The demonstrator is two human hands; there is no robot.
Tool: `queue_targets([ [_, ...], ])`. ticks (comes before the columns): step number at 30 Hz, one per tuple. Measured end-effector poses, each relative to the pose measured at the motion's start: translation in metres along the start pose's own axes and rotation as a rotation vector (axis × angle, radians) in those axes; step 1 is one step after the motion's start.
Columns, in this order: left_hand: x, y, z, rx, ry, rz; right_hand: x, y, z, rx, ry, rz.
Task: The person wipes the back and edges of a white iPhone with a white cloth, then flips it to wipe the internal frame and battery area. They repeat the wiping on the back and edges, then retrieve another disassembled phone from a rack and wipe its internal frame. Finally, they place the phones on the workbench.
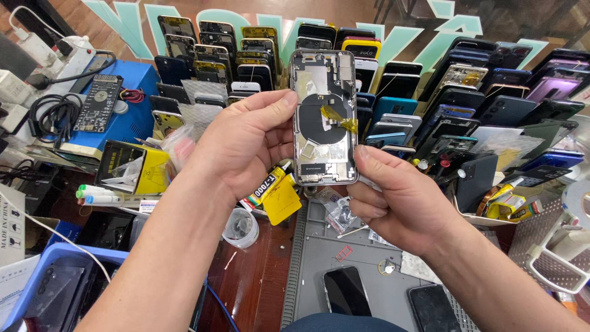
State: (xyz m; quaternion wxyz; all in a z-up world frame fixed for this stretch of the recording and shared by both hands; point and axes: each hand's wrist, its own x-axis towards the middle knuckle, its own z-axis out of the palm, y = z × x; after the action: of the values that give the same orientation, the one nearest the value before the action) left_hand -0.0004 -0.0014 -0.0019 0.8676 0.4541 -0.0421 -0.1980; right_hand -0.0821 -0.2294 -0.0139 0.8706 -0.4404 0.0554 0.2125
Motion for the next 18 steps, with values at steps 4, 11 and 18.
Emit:
queue_targets([
  [4,-0.0020,-0.0001,0.0015,0.008,-0.005,0.000,0.0000,0.0013,0.0022,0.035,-0.008,0.009],
  [11,-0.0026,-0.0003,0.0012,0.006,-0.013,-0.002,0.0006,0.0023,0.0037,-0.007,0.018,0.010],
  [18,-0.0016,-0.0026,-0.0007,0.009,0.010,-0.014,0.0004,0.0025,0.0012,-0.004,0.021,0.016],
])
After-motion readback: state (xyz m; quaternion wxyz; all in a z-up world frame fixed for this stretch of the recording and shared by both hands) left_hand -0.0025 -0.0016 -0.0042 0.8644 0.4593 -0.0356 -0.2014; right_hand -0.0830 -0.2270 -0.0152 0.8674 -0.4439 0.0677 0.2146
